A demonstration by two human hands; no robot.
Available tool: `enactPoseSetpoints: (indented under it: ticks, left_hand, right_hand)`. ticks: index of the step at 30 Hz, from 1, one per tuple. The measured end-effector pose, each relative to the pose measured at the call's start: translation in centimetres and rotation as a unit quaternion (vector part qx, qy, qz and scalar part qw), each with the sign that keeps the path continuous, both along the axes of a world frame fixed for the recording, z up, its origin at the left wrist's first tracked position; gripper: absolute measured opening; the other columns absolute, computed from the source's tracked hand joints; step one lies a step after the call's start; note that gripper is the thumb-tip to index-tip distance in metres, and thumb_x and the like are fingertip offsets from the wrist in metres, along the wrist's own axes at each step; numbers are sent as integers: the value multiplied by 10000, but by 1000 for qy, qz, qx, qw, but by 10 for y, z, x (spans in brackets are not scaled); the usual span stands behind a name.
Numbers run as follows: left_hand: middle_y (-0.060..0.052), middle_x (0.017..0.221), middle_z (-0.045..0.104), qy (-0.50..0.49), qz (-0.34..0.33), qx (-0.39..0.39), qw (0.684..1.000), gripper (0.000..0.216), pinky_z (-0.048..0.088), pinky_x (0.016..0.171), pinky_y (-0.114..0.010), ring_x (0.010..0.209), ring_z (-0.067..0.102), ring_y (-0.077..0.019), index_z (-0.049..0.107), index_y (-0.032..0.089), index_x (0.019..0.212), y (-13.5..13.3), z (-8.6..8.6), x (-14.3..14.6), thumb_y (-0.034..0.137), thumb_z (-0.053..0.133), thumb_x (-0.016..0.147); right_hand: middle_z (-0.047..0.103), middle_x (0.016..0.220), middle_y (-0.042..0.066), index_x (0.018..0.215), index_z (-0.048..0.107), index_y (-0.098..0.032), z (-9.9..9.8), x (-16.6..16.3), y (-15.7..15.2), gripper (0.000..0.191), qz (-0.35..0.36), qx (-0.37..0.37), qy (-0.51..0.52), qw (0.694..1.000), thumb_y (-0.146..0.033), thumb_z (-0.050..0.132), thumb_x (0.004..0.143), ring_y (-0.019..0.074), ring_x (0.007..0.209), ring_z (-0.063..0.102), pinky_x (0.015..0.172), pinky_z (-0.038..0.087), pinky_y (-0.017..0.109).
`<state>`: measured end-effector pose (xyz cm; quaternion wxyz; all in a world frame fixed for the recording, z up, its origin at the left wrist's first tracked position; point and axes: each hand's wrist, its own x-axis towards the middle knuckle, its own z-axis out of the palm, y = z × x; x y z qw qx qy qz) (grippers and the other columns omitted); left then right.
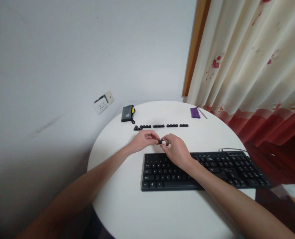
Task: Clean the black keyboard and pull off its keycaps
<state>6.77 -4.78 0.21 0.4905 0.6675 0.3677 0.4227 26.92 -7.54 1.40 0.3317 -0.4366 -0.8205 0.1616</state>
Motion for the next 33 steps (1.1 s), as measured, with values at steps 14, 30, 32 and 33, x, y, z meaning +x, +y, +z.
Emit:
enactPoseSetpoints:
  ticks: [14,30,32,33]
  left_hand:
    - [32,500,492,-228,399,87,884,293,215,384,-196,381,405,-62,607,139,751,44,7,-86,384,520,885]
    - [31,483,455,-242,396,79,882,296,167,381,-195,389,316,-48,604,134,693,43,13,-83,353,554,884]
    - [33,481,453,-243,397,79,882,299,164,382,-196,390,314,-48,603,136,687,43,13,-83,359,556,881]
    - [34,477,450,-242,397,80,882,301,162,383,-196,390,312,-48,603,137,684,43,13,-83,362,556,879]
  right_hand:
    - [720,827,63,891,745,-173,-14,-84,89,180,-50,-133,-107,984,-261,699,741,185,743,650,595,399,243]
    - [728,911,116,796,696,-171,-35,-114,103,131,-101,-157,-122,975,-295,667,765,242,866,683,713,489,288]
    - [728,938,131,825,701,-162,-35,-117,104,143,-110,-164,-121,973,-286,664,765,248,864,687,710,495,295]
    - [728,947,137,845,703,-158,-35,-118,105,151,-115,-166,-120,972,-280,662,766,253,868,688,710,498,298]
